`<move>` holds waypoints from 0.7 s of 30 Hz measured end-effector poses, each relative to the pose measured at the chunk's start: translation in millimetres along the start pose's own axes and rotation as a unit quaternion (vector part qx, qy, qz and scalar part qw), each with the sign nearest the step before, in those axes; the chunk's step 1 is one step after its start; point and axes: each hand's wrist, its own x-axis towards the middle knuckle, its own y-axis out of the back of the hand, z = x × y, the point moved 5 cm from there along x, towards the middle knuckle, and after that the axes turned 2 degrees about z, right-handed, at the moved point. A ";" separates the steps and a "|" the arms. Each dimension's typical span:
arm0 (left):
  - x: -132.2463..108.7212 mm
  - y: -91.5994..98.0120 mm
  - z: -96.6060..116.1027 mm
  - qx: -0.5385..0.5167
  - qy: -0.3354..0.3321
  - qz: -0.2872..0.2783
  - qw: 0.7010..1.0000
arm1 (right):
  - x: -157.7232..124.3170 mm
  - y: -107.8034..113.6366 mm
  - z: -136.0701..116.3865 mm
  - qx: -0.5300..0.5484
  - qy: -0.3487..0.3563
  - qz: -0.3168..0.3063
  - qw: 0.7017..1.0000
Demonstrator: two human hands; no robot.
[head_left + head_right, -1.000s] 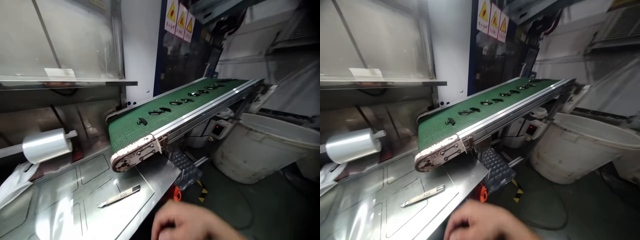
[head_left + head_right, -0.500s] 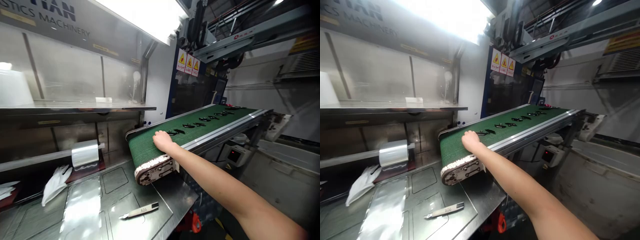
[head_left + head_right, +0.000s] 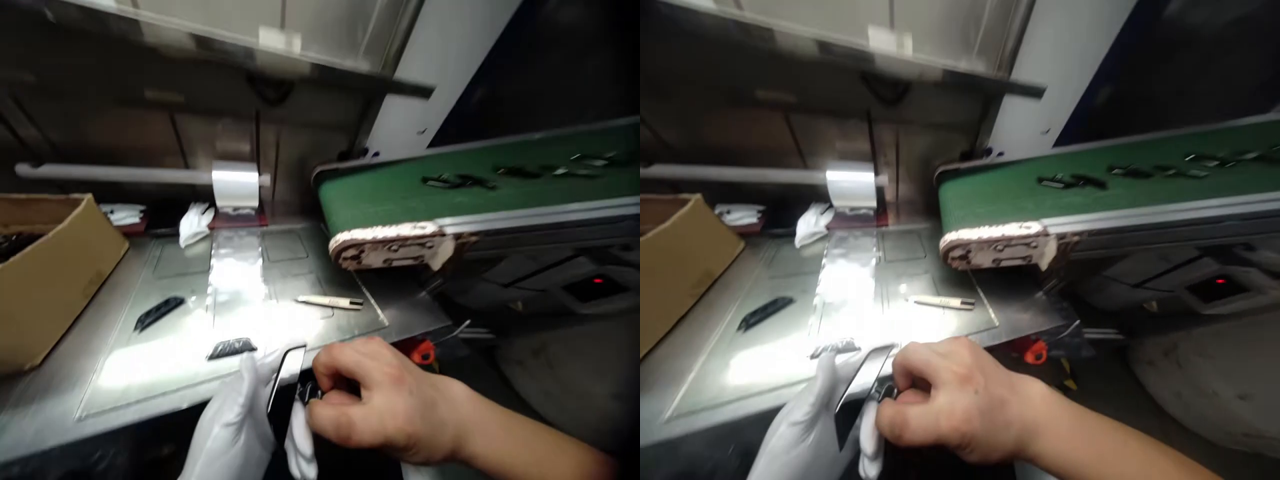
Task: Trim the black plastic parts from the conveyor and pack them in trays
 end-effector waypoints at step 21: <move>-24.7 -22.5 -95.0 -0.347 0.118 -0.012 0.930 | -67.0 -79.7 16.6 0.491 -0.275 0.166 0.809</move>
